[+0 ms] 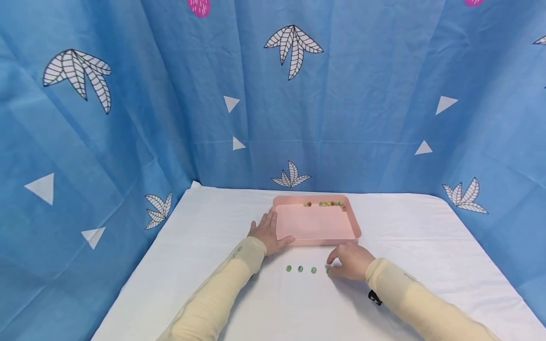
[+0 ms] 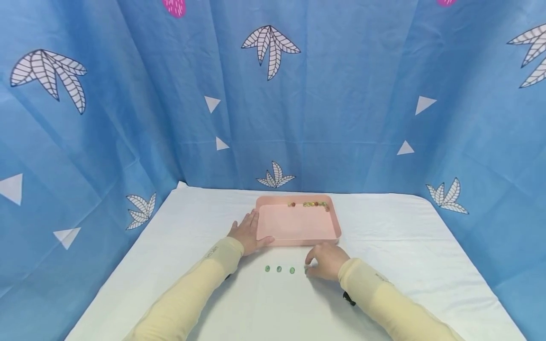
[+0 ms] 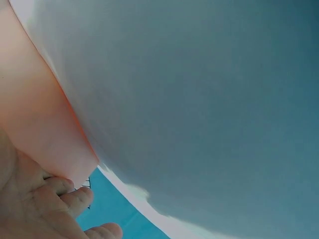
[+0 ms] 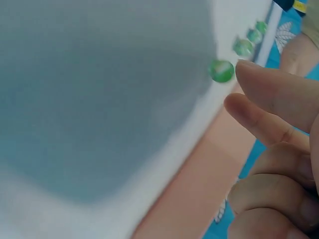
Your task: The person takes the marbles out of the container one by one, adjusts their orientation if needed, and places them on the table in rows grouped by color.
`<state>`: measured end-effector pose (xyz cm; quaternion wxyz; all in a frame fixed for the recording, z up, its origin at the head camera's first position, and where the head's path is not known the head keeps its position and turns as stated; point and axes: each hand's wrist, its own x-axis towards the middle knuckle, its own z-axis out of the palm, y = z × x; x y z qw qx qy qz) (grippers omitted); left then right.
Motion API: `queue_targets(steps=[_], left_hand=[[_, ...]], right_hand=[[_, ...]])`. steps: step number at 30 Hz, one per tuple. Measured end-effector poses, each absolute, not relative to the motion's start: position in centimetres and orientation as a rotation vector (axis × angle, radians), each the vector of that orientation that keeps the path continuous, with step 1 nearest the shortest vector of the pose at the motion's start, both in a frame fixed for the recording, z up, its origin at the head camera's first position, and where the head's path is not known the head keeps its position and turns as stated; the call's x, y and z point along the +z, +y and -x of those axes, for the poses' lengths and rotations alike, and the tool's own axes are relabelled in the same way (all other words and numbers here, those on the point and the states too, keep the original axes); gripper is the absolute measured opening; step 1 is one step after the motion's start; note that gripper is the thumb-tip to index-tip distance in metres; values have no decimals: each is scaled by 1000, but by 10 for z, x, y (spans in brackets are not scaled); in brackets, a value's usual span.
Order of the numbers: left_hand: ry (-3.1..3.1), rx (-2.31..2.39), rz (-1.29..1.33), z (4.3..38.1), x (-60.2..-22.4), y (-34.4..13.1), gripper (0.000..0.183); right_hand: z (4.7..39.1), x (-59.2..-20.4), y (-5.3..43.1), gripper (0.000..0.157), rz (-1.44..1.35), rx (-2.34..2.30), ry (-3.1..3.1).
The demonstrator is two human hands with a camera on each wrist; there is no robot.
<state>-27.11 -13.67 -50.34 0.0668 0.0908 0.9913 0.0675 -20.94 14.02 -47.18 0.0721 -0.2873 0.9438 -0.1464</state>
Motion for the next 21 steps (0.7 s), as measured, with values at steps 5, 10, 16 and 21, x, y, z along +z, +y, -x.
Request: queue_targets(steps=[5, 10, 16, 21], left_hand=[[2996, 206, -280, 273, -505, -134, 109], [2979, 192, -286, 274, -504, -133, 111], [2988, 196, -289, 275, -503, -135, 111], [2987, 197, -264, 272, -501, -135, 111]], right_hand=[[217, -459, 149, 19, 825, -561, 2865], [227, -445, 160, 24, 704, -645, 2868], [245, -432, 169, 26, 635, -695, 2871], [265, -425, 177, 33, 560, -661, 2877]])
